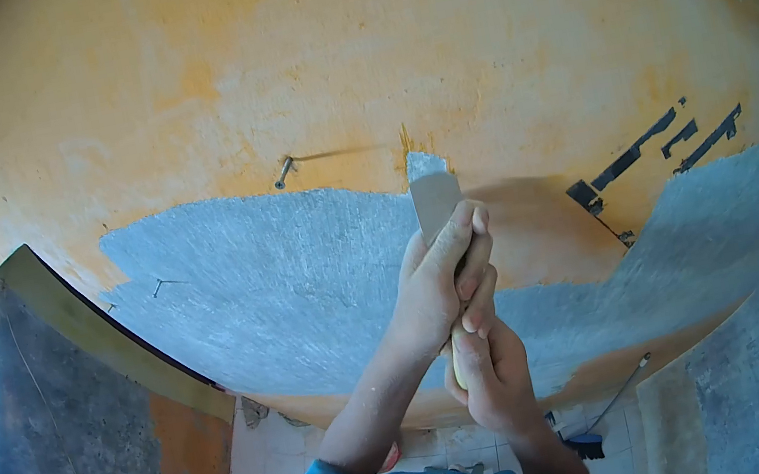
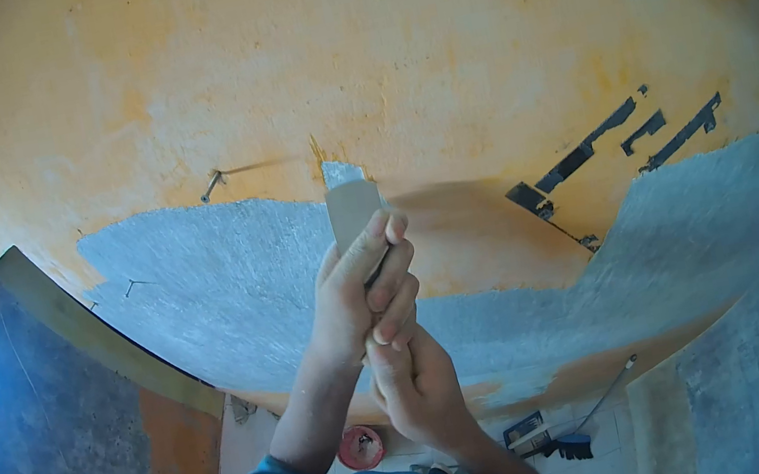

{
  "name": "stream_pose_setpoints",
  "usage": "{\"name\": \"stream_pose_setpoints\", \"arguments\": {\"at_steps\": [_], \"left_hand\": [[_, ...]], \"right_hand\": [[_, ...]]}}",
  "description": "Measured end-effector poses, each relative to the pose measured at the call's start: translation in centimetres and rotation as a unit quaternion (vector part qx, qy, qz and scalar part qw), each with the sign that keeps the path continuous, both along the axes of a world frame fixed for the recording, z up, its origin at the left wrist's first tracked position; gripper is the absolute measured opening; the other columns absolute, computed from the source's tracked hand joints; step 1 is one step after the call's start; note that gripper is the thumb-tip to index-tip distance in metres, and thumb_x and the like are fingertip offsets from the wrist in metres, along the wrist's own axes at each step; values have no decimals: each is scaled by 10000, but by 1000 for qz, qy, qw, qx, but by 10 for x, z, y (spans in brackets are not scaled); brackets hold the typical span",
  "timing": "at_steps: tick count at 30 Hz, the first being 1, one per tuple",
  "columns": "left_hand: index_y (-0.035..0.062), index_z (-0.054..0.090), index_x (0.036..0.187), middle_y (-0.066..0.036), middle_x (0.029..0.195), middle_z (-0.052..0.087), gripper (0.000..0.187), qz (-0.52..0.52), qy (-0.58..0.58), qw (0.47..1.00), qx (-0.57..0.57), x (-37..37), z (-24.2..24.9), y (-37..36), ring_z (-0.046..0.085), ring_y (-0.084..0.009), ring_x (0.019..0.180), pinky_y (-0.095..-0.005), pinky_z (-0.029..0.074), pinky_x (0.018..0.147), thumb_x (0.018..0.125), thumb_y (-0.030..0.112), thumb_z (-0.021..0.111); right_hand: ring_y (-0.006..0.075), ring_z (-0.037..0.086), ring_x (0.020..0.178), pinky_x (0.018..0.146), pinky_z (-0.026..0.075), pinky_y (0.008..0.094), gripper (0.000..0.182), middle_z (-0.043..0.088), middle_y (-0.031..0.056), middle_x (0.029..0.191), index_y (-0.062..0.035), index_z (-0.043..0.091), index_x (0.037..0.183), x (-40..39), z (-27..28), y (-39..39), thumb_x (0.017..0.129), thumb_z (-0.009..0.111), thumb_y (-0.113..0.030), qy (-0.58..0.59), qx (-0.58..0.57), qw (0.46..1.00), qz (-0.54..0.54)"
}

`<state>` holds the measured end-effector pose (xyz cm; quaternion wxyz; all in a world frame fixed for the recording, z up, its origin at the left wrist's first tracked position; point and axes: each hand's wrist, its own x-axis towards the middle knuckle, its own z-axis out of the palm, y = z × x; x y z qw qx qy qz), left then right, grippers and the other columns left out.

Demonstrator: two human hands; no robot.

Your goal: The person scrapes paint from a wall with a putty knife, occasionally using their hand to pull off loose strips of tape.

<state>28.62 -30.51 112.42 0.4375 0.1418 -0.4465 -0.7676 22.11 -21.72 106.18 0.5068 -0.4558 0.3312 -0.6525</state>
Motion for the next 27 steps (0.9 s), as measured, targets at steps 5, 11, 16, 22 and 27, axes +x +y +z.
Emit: {"name": "stream_pose_setpoints", "arguments": {"at_steps": [5, 11, 16, 22, 27], "left_hand": [[103, 470, 941, 50, 515, 308, 226, -5, 1, 1000, 6, 0, 8, 4, 319, -64, 315, -219, 312, 282, 1028, 303, 410], [110, 477, 937, 52, 509, 302, 222, 11, -12, 1000, -8, -4, 19, 2, 324, -65, 315, -230, 300, 279, 1026, 303, 412], [105, 474, 948, 49, 515, 313, 222, 10, -14, 1000, -9, -1, 15, 1, 317, -70, 313, -230, 311, 287, 1027, 300, 404], [102, 464, 954, 45, 516, 316, 213, -4, -10, 1000, 4, 0, 21, 1, 316, -73, 312, -229, 315, 284, 1027, 293, 401], [102, 458, 947, 42, 514, 320, 222, 14, -25, 999, -19, 3, 1, -2, 313, -76, 308, -228, 308, 275, 1027, 303, 409]], "right_hand": [[37, 432, 542, 463, 340, 198, 221, 507, 23, 817, 3, 474, 1043, 3, 6, 1, 1021, 438, -213, -19, 12, 1000, -3], [32, 442, 565, 474, 347, 196, 236, 506, 25, 835, 10, 475, 1070, -4, 13, -1, 1019, 437, -218, 0, 15, 1000, -13], [34, 438, 552, 467, 342, 199, 208, 497, 17, 815, -3, 470, 1032, -7, 16, -9, 1023, 418, -204, 11, -32, 999, 6], [36, 428, 528, 464, 347, 201, 205, 497, 27, 812, 10, 466, 1039, -1, 15, -1, 1025, 406, -186, -19, -8, 1000, 20], [34, 435, 540, 466, 352, 199, 229, 501, 41, 837, 31, 455, 1102, 1, 1, -2, 1024, 405, -178, -14, 2, 1000, 17]]}}
